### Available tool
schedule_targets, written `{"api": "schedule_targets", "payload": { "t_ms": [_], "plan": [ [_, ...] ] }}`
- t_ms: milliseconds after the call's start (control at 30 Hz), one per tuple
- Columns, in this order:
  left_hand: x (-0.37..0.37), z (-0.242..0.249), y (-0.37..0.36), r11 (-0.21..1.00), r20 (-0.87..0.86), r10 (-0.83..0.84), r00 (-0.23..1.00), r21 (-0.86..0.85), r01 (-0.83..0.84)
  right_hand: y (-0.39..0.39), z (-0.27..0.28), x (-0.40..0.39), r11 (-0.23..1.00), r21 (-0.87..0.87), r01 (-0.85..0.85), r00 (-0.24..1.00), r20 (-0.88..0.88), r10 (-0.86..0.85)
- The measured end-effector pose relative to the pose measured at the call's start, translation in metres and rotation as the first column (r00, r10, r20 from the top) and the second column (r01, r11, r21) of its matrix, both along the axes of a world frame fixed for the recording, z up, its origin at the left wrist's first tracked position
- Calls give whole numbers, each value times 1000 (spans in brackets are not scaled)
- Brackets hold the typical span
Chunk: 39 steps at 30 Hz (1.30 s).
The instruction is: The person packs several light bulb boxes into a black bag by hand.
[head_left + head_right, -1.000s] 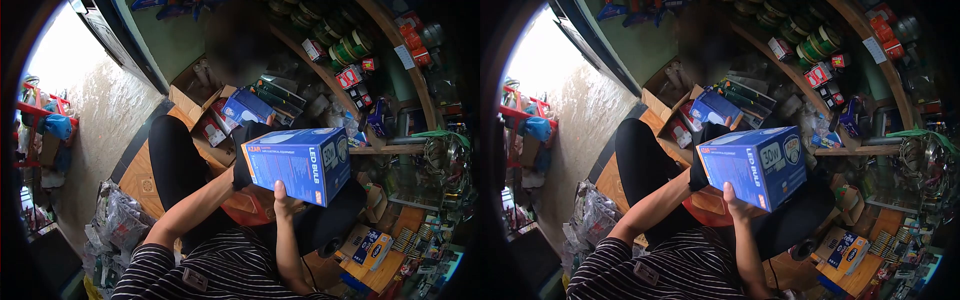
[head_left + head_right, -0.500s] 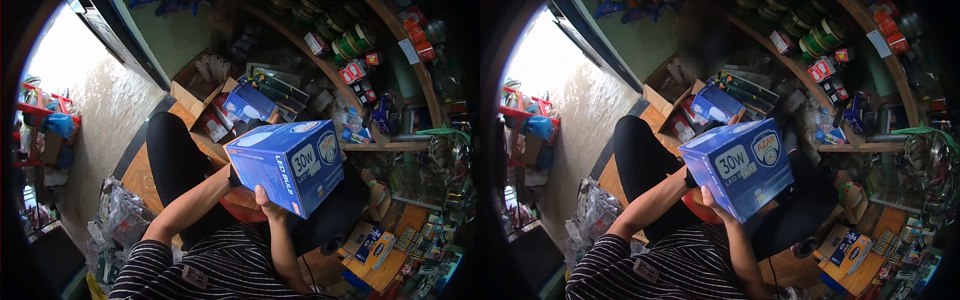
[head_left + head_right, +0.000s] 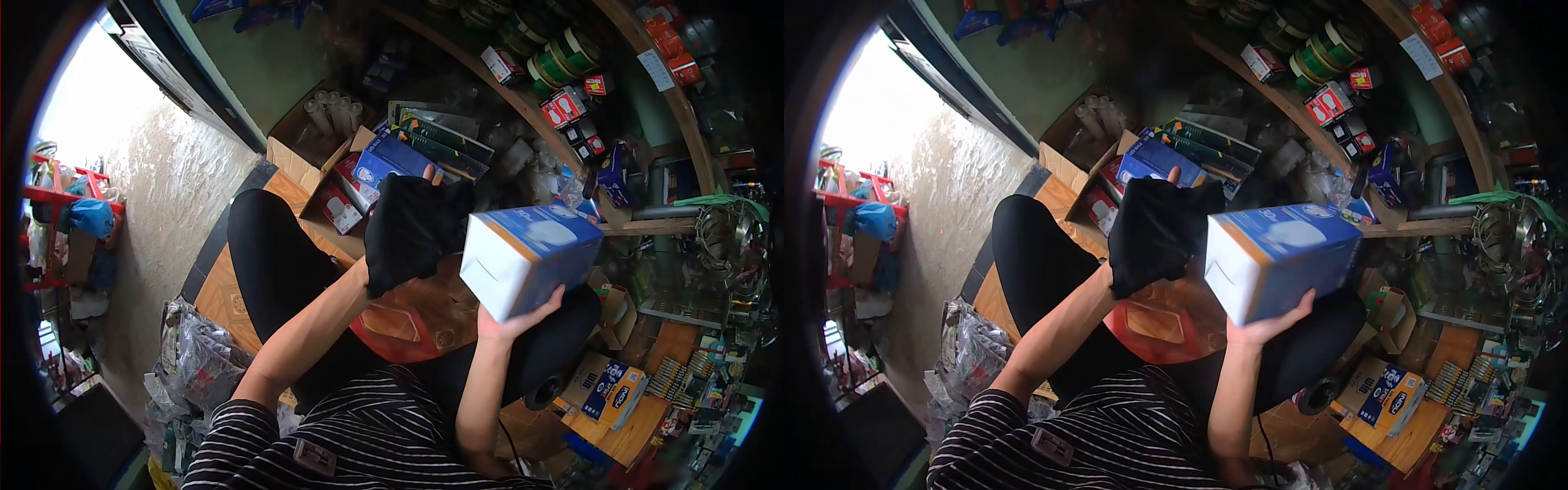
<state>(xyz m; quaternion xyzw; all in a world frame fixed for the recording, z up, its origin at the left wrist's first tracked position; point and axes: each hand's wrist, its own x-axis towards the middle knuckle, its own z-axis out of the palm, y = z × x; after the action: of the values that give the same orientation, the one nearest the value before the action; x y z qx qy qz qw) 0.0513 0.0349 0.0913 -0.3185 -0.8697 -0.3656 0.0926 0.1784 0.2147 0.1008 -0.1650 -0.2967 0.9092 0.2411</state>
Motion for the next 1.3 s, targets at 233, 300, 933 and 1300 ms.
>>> {"api": "schedule_targets", "payload": {
  "t_ms": [233,300,933,1300],
  "plan": [
    [7,-42,4,821,440,-267,857,570,-37,-2,-36,17,889,-405,-212,977,-105,185],
    [6,-42,3,810,471,-292,833,584,-46,-2,-32,14,855,-396,-335,938,-224,264],
    [4,-4,-9,586,549,-437,712,775,-237,56,29,-26,439,613,-656,754,537,378],
    [-8,-15,-10,548,606,-512,609,776,-311,41,-23,-2,709,-72,-702,691,170,702]
  ]
}}
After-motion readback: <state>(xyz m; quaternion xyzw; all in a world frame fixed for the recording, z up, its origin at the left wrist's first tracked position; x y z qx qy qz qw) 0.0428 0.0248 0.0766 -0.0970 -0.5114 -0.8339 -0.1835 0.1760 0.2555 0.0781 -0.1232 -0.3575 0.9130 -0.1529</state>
